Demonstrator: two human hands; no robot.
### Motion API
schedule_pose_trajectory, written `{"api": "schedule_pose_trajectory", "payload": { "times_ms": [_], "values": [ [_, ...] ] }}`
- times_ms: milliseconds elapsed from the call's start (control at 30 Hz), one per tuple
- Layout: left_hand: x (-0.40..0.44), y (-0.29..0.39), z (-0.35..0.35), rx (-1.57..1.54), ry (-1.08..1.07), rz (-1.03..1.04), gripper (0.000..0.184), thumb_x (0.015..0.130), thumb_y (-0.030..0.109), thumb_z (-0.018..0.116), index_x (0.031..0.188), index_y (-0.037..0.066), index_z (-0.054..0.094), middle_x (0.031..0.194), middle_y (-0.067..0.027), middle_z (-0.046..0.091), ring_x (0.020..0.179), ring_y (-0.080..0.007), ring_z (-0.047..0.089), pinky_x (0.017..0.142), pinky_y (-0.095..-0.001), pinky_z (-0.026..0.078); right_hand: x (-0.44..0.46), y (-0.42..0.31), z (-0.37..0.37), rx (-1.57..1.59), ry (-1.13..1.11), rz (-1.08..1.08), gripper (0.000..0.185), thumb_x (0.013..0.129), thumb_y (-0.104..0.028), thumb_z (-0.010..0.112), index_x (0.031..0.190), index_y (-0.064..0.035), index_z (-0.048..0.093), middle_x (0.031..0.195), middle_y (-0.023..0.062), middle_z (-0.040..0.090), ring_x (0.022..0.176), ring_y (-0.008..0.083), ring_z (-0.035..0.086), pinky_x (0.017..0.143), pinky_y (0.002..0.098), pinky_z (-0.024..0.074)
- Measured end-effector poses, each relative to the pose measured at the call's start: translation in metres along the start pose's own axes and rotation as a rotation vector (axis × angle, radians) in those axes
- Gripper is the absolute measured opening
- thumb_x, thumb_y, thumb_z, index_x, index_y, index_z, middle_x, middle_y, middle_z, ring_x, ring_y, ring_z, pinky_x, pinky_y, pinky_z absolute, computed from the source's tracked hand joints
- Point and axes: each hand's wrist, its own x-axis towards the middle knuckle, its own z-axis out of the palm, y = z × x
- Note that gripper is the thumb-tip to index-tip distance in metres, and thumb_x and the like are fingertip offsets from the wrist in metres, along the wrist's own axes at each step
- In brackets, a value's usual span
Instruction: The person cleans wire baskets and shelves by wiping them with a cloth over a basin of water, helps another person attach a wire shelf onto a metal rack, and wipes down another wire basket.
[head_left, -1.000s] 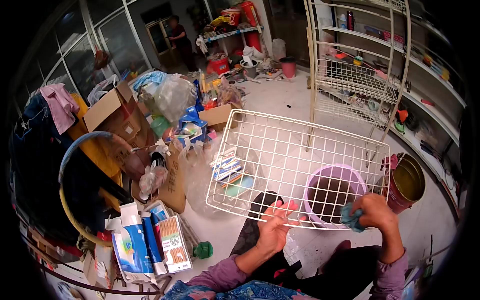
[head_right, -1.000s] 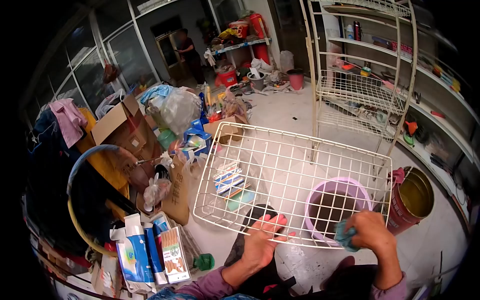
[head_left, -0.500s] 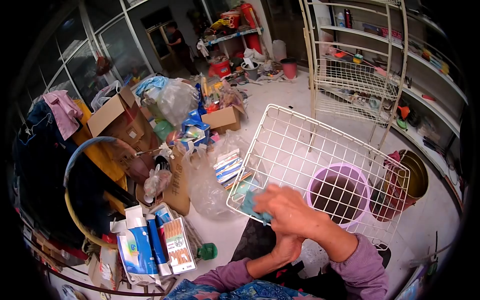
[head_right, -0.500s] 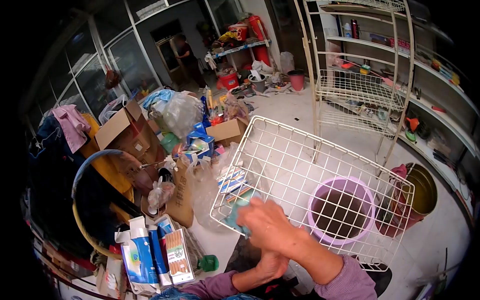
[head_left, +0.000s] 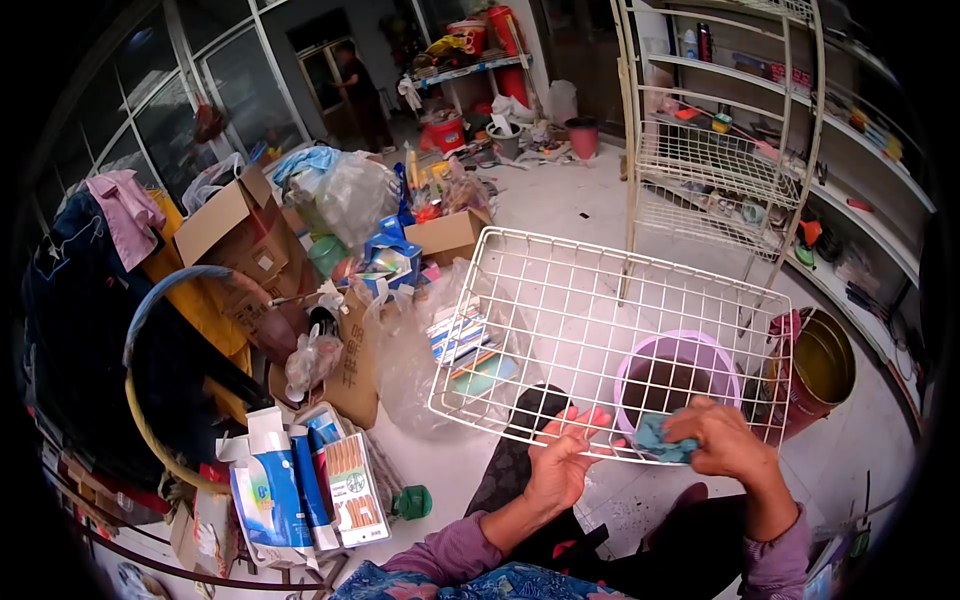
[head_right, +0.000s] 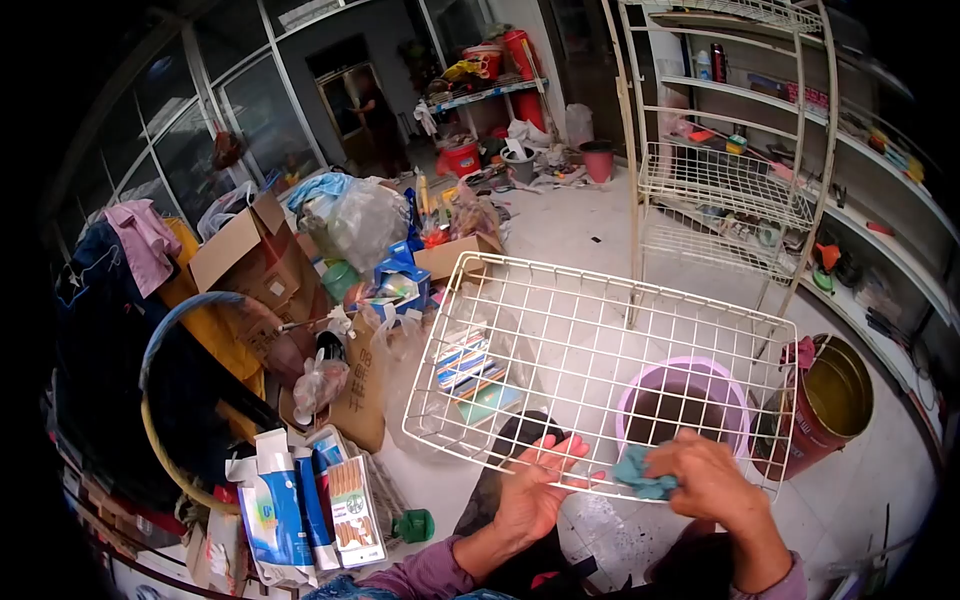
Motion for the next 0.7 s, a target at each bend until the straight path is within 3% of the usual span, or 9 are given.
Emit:
{"api": "schedule_pose_trajectory", "payload": {
  "times_ms": [233, 300, 400, 433, 500, 600, 700],
  "values": [
    [0.0, 0.002, -0.007, 0.039, 0.049, 0.033, 0.05, 0.071, -0.003, 0.053, 0.116, 0.002, 0.032, 0.124, -0.0253, 0.042, 0.121, -0.0393, 0.042, 0.094, -0.065, 0.041, -0.043, 0.048, -0.016, -0.39, 0.015, 0.375, 0.029, 0.048, 0.001, 0.065, 0.073, -0.0123, 0.071, 0.086, 0.0017, 0.067, 0.085, 0.0256, 0.056, 0.072, 0.0374, 0.0463],
    [0.0, 0.001, -0.006, 0.042, 0.045, 0.03, 0.05, 0.071, -0.003, 0.053, 0.116, 0.002, 0.033, 0.125, -0.0255, 0.042, 0.122, -0.0395, 0.042, 0.094, -0.0643, 0.041, -0.041, 0.038, -0.022, -0.375, 0.158, 0.327, 0.031, 0.047, 0.002, 0.065, 0.075, -0.0104, 0.071, 0.084, 0.0034, 0.066, 0.083, 0.0264, 0.056, 0.073, 0.0388, 0.0449],
    [-0.003, -0.005, -0.004, 0.057, 0.021, 0.01, 0.05, 0.07, -0.003, 0.052, 0.116, 0.002, 0.033, 0.125, -0.0256, 0.042, 0.122, -0.0396, 0.042, 0.094, -0.0624, 0.043, -0.013, -0.006, -0.032, -0.14, 0.328, 0.006, 0.029, 0.052, 0.003, 0.061, 0.078, -0.0053, 0.07, 0.09, 0.0086, 0.066, 0.084, 0.0294, 0.057, 0.072, 0.0351, 0.0477],
    [-0.004, -0.007, -0.002, 0.067, 0.002, -0.002, 0.049, 0.07, -0.003, 0.052, 0.115, 0.002, 0.034, 0.125, -0.0253, 0.043, 0.122, -0.0396, 0.042, 0.093, -0.0611, 0.044, 0.002, -0.029, -0.041, -0.032, 0.302, 0.015, 0.026, 0.055, 0.004, 0.06, 0.078, -0.0034, 0.07, 0.096, 0.0094, 0.067, 0.083, 0.0293, 0.058, 0.073, 0.0347, 0.0481],
    [-0.007, -0.014, 0.004, 0.085, 0.009, -0.02, 0.048, 0.07, -0.001, 0.052, 0.115, 0.003, 0.035, 0.123, -0.022, 0.045, 0.121, -0.0373, 0.044, 0.093, -0.0579, 0.045, 0.03, -0.049, -0.036, -0.036, 0.46, -0.15, 0.031, 0.056, 0.004, 0.061, 0.085, -0.0038, 0.069, 0.099, 0.0078, 0.066, 0.084, 0.0266, 0.057, 0.073, 0.0347, 0.0479],
    [-0.012, -0.027, -0.004, 0.089, -0.127, -0.082, 0.055, 0.072, 0.0, 0.053, 0.125, 0.005, 0.039, 0.124, -0.0132, 0.049, 0.119, -0.0255, 0.048, 0.091, -0.0469, 0.048, 0.074, -0.082, -0.023, -0.017, 0.546, -0.322, 0.032, 0.056, 0.003, 0.062, 0.087, -0.0058, 0.067, 0.098, 0.0054, 0.064, 0.088, 0.0253, 0.056, 0.071, 0.0345, 0.0468],
    [-0.019, -0.033, -0.005, 0.172, -0.042, -0.103, 0.057, 0.074, 0.001, 0.053, 0.129, 0.005, 0.038, 0.123, -0.0102, 0.05, 0.117, -0.0236, 0.049, 0.089, -0.0414, 0.048, 0.102, -0.095, 0.014, -0.046, 0.363, -0.409, 0.029, 0.058, 0.0, 0.062, 0.085, -0.0088, 0.067, 0.091, 0.0028, 0.062, 0.089, 0.0241, 0.054, 0.07, 0.0342, 0.0459]
  ]
}}
